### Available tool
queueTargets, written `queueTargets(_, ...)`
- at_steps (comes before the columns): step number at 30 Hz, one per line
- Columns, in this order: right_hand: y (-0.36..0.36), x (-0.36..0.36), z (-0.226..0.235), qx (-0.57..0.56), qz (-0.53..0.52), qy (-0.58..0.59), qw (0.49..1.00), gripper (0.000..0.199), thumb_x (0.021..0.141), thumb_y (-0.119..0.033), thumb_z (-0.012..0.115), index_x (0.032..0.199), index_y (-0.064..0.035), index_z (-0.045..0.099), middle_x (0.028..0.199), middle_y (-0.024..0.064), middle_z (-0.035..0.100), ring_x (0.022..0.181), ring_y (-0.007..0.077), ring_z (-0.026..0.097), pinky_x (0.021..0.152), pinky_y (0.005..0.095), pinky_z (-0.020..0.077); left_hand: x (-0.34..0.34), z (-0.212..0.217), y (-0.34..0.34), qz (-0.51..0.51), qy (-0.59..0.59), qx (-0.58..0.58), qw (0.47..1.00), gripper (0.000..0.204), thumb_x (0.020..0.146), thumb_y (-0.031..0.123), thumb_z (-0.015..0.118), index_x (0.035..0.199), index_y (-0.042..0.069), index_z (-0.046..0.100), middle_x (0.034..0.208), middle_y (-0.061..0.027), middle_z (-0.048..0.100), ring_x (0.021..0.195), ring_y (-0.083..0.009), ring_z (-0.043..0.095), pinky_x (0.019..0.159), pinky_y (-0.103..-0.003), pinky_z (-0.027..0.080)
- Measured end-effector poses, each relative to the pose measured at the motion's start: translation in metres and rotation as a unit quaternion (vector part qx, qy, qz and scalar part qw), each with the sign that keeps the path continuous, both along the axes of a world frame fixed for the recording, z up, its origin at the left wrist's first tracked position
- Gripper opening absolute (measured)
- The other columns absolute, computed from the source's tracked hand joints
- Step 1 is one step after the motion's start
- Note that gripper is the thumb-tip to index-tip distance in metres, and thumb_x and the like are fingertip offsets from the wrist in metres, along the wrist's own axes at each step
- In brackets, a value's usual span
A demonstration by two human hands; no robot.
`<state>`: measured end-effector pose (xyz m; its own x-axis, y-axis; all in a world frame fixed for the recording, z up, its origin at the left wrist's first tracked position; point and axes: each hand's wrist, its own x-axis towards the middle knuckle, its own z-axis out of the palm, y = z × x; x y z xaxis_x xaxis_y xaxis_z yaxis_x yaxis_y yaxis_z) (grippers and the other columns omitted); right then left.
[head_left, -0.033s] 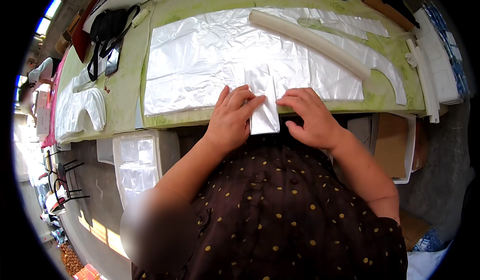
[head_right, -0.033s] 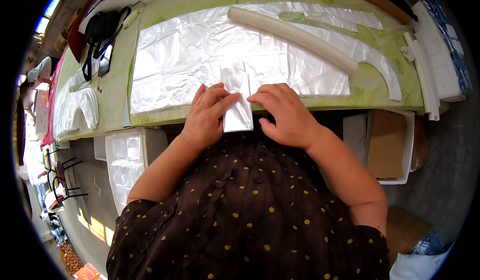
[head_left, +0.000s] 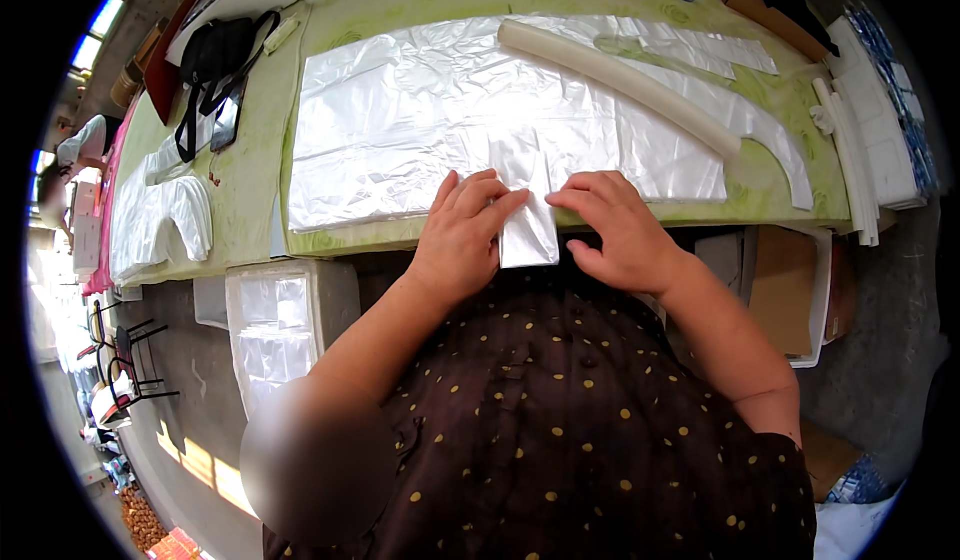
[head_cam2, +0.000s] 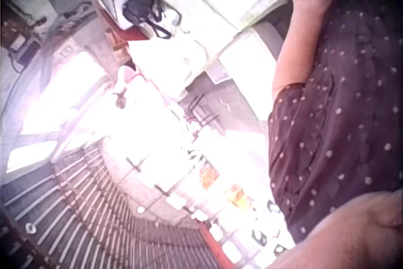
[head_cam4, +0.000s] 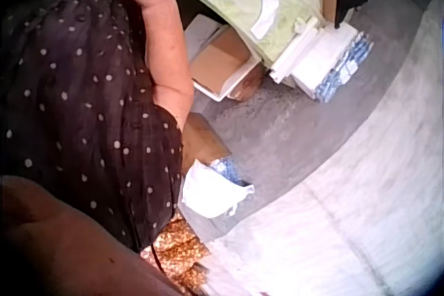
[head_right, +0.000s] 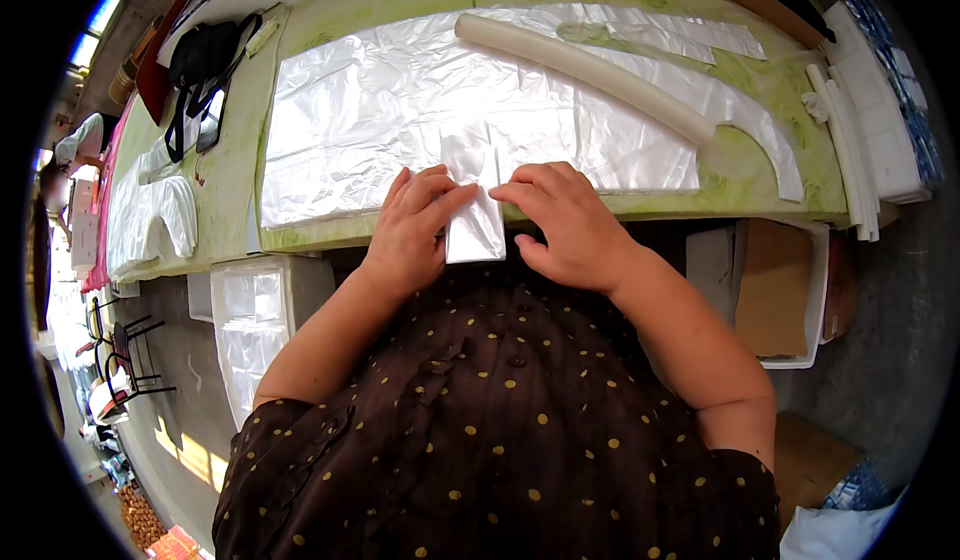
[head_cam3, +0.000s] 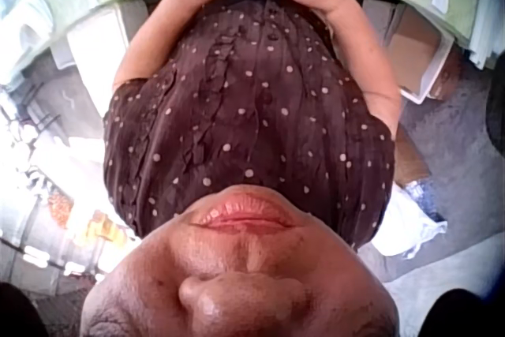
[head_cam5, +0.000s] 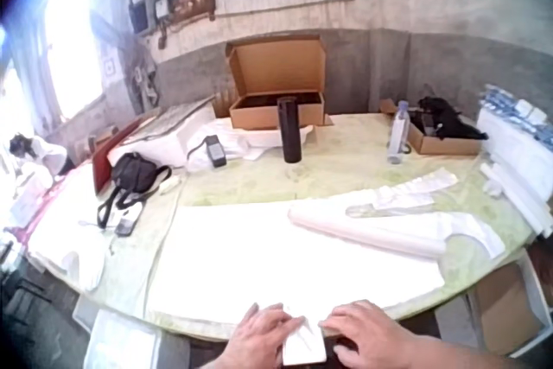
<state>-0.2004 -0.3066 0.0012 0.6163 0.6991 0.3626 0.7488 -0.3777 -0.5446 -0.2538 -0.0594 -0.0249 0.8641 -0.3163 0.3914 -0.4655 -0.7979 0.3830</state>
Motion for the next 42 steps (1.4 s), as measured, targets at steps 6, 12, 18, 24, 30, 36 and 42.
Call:
queueTargets(6, 0.02, 0.023, -0.012, -0.046, -0.025, -0.021, 0.998, 0.038, 0.073, -0.015, 0.076, 0.11, -0.0118, 0.069, 0.108, 0.0098, 0.06, 0.105, 0.032, 0.055, 0.093, 0.042, 0.0451, 0.003, 0.004, 0.002, 0.053, 0.01, -0.061, 0.997, 0.042, 0.072, 0.001, 0.07, 0.113, 0.013, 0.073, 0.104, -0.0077, 0.068, 0.104, -0.0313, 0.062, 0.094, -0.043, 0.048)
queueTargets(12, 0.032, 0.033, -0.023, -0.033, -0.052, -0.025, 0.998, 0.025, 0.075, -0.013, 0.076, 0.099, -0.0125, 0.069, 0.095, 0.0066, 0.062, 0.094, 0.0317, 0.056, 0.085, 0.0423, 0.0453, 0.009, 0.002, 0.007, 0.074, 0.018, -0.066, 0.995, 0.029, 0.079, 0.007, 0.072, 0.107, 0.013, 0.074, 0.096, -0.0064, 0.07, 0.095, -0.0307, 0.064, 0.089, -0.042, 0.049)
queueTargets(18, 0.048, 0.04, -0.013, -0.11, -0.125, 0.073, 0.983, 0.019, 0.086, -0.027, 0.067, 0.083, -0.0088, 0.071, 0.09, 0.0104, 0.065, 0.093, 0.0339, 0.06, 0.082, 0.0465, 0.0472, 0.011, 0.002, 0.008, 0.134, 0.045, -0.085, 0.986, 0.033, 0.087, 0.016, 0.072, 0.118, 0.005, 0.066, 0.085, -0.0072, 0.07, 0.086, -0.0286, 0.066, 0.089, -0.043, 0.048)
queueTargets(24, 0.061, 0.04, -0.019, -0.148, -0.194, 0.037, 0.969, 0.021, 0.088, -0.028, 0.062, 0.09, -0.0068, 0.067, 0.094, 0.0109, 0.066, 0.096, 0.0331, 0.061, 0.084, 0.0484, 0.0463, 0.025, 0.009, 0.007, 0.167, 0.108, -0.078, 0.977, 0.07, 0.086, 0.024, 0.076, 0.144, 0.002, 0.044, 0.083, -0.0047, 0.068, 0.085, -0.0257, 0.066, 0.095, -0.044, 0.044)
queueTargets(30, 0.064, 0.035, -0.022, -0.115, -0.201, -0.002, 0.973, 0.018, 0.088, -0.025, 0.063, 0.093, -0.0075, 0.064, 0.094, 0.0096, 0.065, 0.095, 0.0321, 0.061, 0.084, 0.0482, 0.0455, 0.021, 0.002, 0.005, 0.202, 0.082, -0.006, 0.976, 0.086, 0.088, 0.036, 0.074, 0.155, 0.002, 0.031, 0.141, -0.0153, 0.051, 0.132, -0.0337, 0.046, 0.112, -0.048, 0.033)
queueTargets(36, 0.061, 0.029, -0.026, -0.101, -0.185, -0.039, 0.977, 0.018, 0.088, -0.025, 0.067, 0.094, -0.0087, 0.064, 0.095, 0.0083, 0.064, 0.094, 0.0314, 0.061, 0.082, 0.0481, 0.0449, 0.02, -0.011, -0.002, 0.166, 0.033, 0.059, 0.984, 0.087, 0.092, 0.048, 0.066, 0.159, 0.007, 0.028, 0.167, -0.0189, 0.018, 0.155, -0.0387, 0.013, 0.122, -0.055, 0.016)
queueTargets(42, 0.06, 0.034, -0.028, -0.112, -0.176, -0.03, 0.978, 0.02, 0.086, -0.025, 0.07, 0.096, -0.0094, 0.063, 0.095, 0.008, 0.064, 0.095, 0.0306, 0.061, 0.083, 0.0462, 0.0455, 0.022, 0.0, -0.011, 0.084, 0.018, 0.128, 0.988, 0.075, 0.099, 0.053, 0.053, 0.157, 0.009, 0.035, 0.167, -0.0142, 0.024, 0.155, -0.0367, 0.016, 0.122, -0.061, 0.011)
